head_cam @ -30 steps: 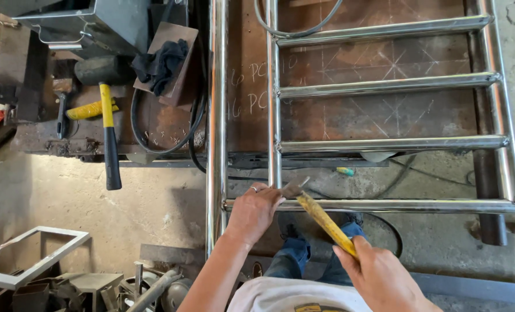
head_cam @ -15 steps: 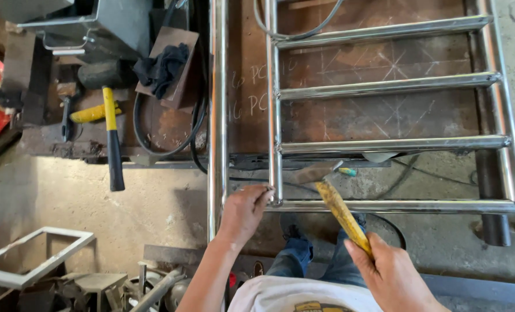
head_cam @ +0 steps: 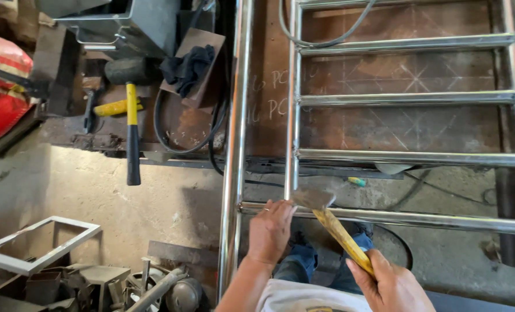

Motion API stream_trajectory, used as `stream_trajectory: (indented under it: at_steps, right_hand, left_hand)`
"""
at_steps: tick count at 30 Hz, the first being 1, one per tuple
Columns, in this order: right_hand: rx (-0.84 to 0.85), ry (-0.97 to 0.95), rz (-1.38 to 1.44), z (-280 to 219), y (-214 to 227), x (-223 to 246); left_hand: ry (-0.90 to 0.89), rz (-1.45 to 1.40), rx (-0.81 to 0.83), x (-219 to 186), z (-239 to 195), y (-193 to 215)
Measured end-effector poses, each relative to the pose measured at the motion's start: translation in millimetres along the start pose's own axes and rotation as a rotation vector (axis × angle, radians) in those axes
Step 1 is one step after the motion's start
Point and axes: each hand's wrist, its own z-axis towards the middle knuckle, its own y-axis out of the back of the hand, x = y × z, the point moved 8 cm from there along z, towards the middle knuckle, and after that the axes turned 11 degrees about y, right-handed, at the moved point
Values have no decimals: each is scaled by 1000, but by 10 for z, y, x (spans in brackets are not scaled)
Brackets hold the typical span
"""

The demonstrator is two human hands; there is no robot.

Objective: Fabricating a stainless steel gate structure by using a hammer and chisel to clean or align welded joints.

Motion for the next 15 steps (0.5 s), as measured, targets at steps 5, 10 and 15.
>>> stream_trajectory:
  at_steps: [5,10,15]
  right_hand:
    - [42,56,-144,23,-278,-245]
    - [-42,87,-49,76,-143,-23]
    - [85,73,62,353,-127,470]
  left_hand:
    - [63,-44,4,105,-88,-120]
    - [264,-170,-194,429,-90,413]
    - [489,-268,-175,1035,-167,786]
